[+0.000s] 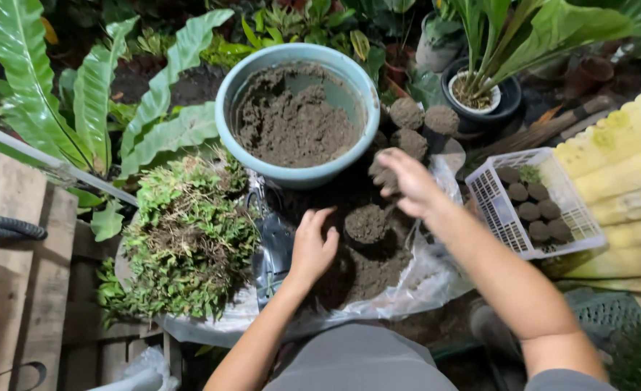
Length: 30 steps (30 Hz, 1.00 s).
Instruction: The person scoops soil from a large blue basin and uses a black plastic mold to form round soil pellets. They press the soil into the mold, remove the formed pellet, and place it on a plastic sheet or into a white crate. The process is repeated multiple times.
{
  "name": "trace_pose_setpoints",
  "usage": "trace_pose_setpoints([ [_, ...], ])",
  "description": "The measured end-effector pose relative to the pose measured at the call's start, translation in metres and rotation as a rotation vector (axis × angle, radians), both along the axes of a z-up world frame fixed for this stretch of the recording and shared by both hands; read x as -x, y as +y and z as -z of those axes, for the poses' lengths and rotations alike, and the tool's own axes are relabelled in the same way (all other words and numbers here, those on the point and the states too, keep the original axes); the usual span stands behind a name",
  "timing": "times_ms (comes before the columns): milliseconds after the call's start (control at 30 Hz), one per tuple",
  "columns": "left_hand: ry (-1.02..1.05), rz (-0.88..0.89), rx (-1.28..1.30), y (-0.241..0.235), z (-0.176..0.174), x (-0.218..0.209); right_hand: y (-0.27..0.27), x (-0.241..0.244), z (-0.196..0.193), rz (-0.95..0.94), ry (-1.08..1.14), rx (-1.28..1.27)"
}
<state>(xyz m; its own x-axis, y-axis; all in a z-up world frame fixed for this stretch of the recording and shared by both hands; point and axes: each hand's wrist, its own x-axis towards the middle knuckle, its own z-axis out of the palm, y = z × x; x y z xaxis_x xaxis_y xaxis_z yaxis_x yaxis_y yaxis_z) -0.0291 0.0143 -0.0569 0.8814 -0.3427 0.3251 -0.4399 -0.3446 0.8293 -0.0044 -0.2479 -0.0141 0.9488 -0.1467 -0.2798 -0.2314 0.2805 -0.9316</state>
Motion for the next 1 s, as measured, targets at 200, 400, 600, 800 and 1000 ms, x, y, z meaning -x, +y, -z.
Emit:
trace_pose_setpoints([
  [200,0.174,0.104,0.011,-0.021,-0.020,0.001,0.052,0.030,0.000,-0.045,-0.045,-0.223],
  [400,0.103,0.160,0.059,-0.037,-0.007,-0.012,0.029,0.037,0.035,-0.177,-0.142,-0.070],
  [600,0.269,0.142,-0.020,-0.034,-0.027,-0.020,0.023,0.048,0.000,-0.219,-0.282,0.731],
  [800,0.020,0.138,-0.052,-0.029,-0.040,-0.027,0.025,0.053,-0.019,-0.186,-0.200,0.979],
  [1000,-0.036,0.100,-0.159,-0.021,-0.041,-0.028,0.013,0.061,-0.026,-0.329,-0.364,0.984],
])
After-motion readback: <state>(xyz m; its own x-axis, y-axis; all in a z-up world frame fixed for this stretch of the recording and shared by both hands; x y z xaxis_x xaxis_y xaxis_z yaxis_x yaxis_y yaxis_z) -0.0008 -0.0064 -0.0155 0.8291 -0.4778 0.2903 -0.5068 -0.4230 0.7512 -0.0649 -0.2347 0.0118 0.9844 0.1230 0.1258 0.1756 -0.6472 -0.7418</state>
